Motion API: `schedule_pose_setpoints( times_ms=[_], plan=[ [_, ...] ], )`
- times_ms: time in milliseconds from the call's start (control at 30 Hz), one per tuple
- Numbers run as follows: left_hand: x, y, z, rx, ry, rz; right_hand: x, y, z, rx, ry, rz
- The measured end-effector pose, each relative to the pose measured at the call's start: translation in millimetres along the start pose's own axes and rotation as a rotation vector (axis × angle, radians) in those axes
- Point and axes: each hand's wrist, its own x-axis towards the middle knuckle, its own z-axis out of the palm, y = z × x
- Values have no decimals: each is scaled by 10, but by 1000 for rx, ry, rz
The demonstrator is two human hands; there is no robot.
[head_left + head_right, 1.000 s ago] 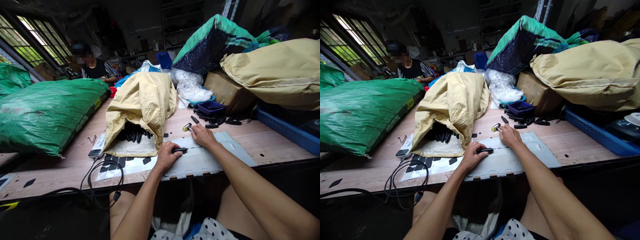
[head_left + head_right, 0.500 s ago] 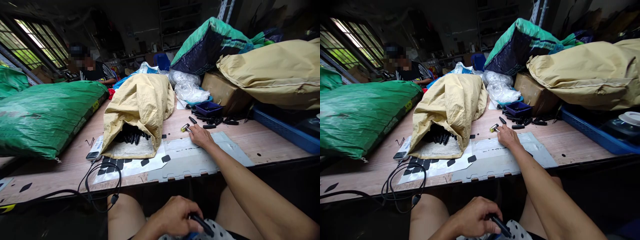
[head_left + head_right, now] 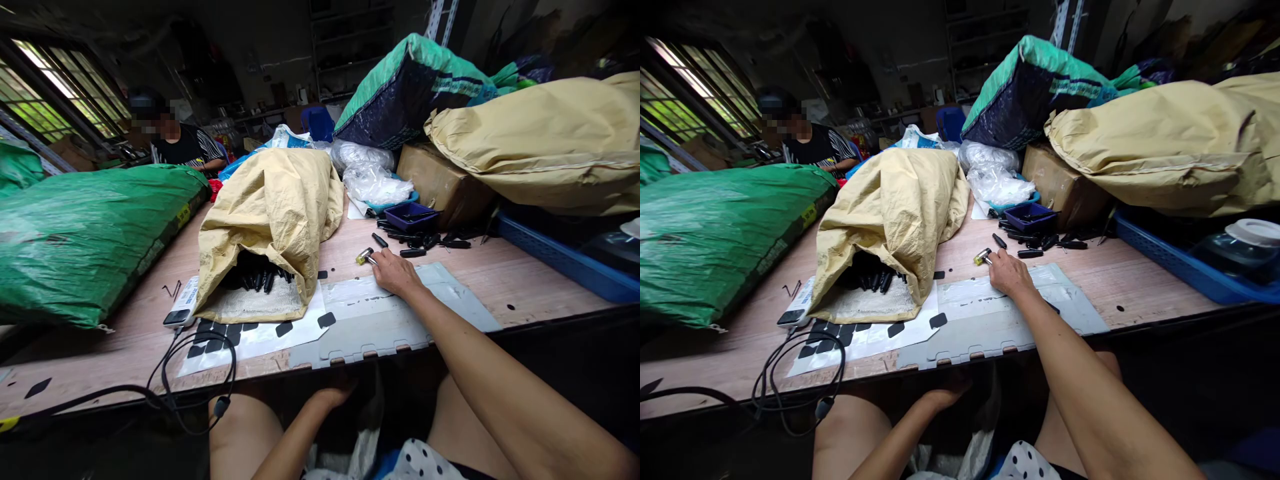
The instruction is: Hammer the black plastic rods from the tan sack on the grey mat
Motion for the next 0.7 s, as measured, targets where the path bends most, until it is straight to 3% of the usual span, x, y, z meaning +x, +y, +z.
schedule_pose_setpoints(
  times_ms=[67, 133, 200, 233, 267, 300, 367, 433, 500, 567, 700],
  plan=[
    [-232, 148, -62, 93, -68, -65, 0, 3, 5, 1, 4, -4],
    [-517, 404, -250, 123, -279, -61, -2, 6, 11, 3, 0, -3],
    [-776, 702, -582, -52, -487, -31, -6, 7, 16, 2, -4, 1],
    [-868, 830, -790, -156, -510, -31, -7, 7, 19, 1, -4, 3],
    [-923, 928, -1012, -218, -420, -18, -8, 7, 21, -1, -3, 5],
    [-938, 987, -1237, -238, -250, -5, -9, 6, 22, -2, -2, 6],
    [-853, 988, -1651, -161, 251, -17, -7, 3, 22, -3, 1, 4],
    [-663, 880, -1965, 50, 769, -122, -4, 0, 18, -2, 1, -1],
    [-454, 743, -2151, 256, 1099, -274, -1, -2, 10, 5, 1, -6],
    [-295, 634, -2229, 368, 1199, -413, 1, -3, 2, 14, -3, -8],
    [-215, 526, -2236, 404, 1147, -559, 1, -2, 4, 18, -3, -11]
  ],
)
